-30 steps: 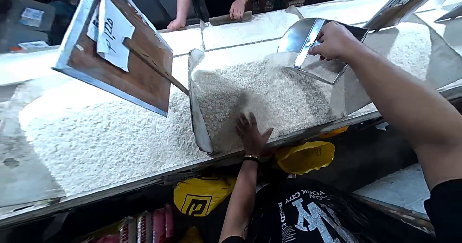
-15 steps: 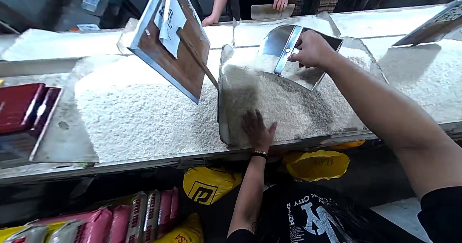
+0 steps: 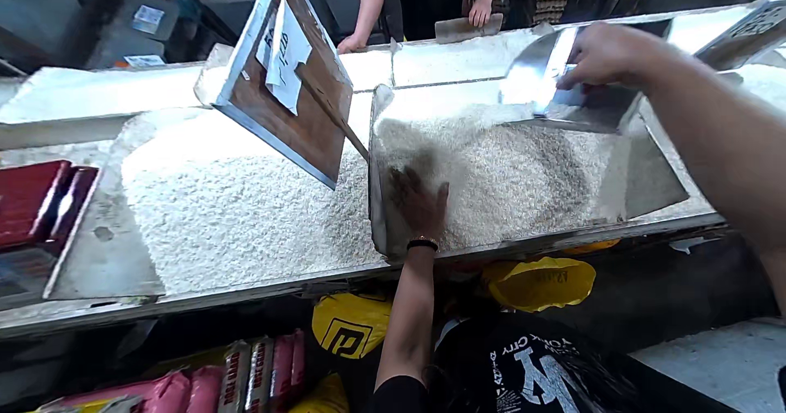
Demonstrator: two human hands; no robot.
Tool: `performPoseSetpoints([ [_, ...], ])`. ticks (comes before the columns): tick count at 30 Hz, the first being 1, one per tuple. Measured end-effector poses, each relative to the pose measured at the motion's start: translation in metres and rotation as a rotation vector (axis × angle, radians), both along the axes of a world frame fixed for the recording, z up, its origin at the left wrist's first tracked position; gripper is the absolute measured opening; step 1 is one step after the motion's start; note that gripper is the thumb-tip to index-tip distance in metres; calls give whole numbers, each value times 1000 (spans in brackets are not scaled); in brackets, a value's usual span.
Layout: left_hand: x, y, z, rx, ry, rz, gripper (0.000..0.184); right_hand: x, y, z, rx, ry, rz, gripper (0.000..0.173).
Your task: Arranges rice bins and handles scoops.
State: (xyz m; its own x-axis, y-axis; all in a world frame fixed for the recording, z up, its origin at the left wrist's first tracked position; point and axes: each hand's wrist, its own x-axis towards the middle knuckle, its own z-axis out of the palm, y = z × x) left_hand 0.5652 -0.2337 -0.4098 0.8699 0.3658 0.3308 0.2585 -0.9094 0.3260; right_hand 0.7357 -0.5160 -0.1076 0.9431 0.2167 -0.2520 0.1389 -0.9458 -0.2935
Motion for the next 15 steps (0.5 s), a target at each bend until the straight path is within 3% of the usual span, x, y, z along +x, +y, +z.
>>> performPoseSetpoints([
  [4, 15, -36, 27, -18, -1, -245, 94, 8, -28, 30, -359, -15, -58, 31],
  [8, 22, -89, 33, 57, 2, -542, 68, -3, -23, 46, -555, -49, -74, 25],
  [12, 24, -114, 28, 103, 104, -726, 42, -3, -35, 46, -620, -45, -70, 27],
  [15, 16, -109, 18, -1, -33, -719, 32, 6, -81, 39, -559, -91, -36, 32],
])
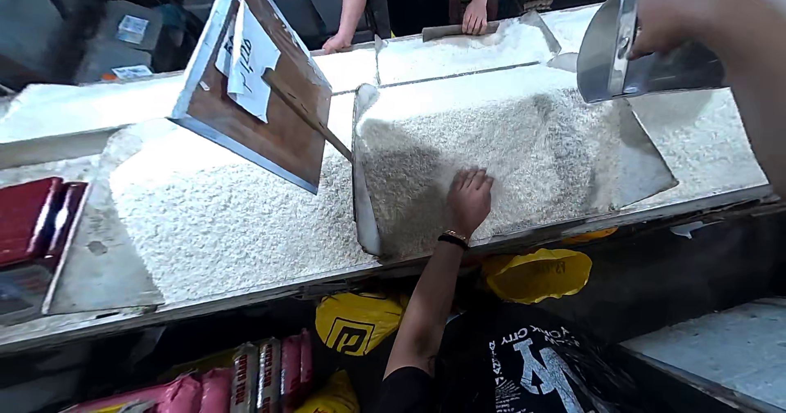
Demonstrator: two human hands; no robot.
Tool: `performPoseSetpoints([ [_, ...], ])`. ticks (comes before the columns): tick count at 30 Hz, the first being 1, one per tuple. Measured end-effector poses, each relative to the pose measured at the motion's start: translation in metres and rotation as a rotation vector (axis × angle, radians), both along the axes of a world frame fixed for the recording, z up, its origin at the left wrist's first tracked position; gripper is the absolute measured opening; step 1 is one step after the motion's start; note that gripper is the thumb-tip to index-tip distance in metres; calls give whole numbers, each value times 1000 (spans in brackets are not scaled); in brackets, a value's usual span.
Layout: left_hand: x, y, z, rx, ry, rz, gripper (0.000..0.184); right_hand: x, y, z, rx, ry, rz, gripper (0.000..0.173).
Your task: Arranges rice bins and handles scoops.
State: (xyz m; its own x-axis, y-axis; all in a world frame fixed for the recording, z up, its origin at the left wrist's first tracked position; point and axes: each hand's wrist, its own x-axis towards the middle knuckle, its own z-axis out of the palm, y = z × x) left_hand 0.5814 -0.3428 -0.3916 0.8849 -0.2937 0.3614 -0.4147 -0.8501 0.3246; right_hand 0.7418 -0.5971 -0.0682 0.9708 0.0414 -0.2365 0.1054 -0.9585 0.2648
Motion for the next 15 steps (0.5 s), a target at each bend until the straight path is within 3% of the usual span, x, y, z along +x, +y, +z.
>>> performPoseSetpoints([
  [2, -21, 19, -3, -101, -20, 116, 32, -6, -40, -4, 102, -66, 19, 39],
  [6, -65, 44, -33, -142, -37, 497, 61, -40, -130, -22, 451, -214, -191, 51],
  [10, -73, 39, -46, -101, -101, 602, 81, -63, -238, -95, 884, -414, -537, 59],
  [15, -69, 33, -43, -68, -90, 623, 82, -91, -287, -199, 1165, -550, -817, 68],
])
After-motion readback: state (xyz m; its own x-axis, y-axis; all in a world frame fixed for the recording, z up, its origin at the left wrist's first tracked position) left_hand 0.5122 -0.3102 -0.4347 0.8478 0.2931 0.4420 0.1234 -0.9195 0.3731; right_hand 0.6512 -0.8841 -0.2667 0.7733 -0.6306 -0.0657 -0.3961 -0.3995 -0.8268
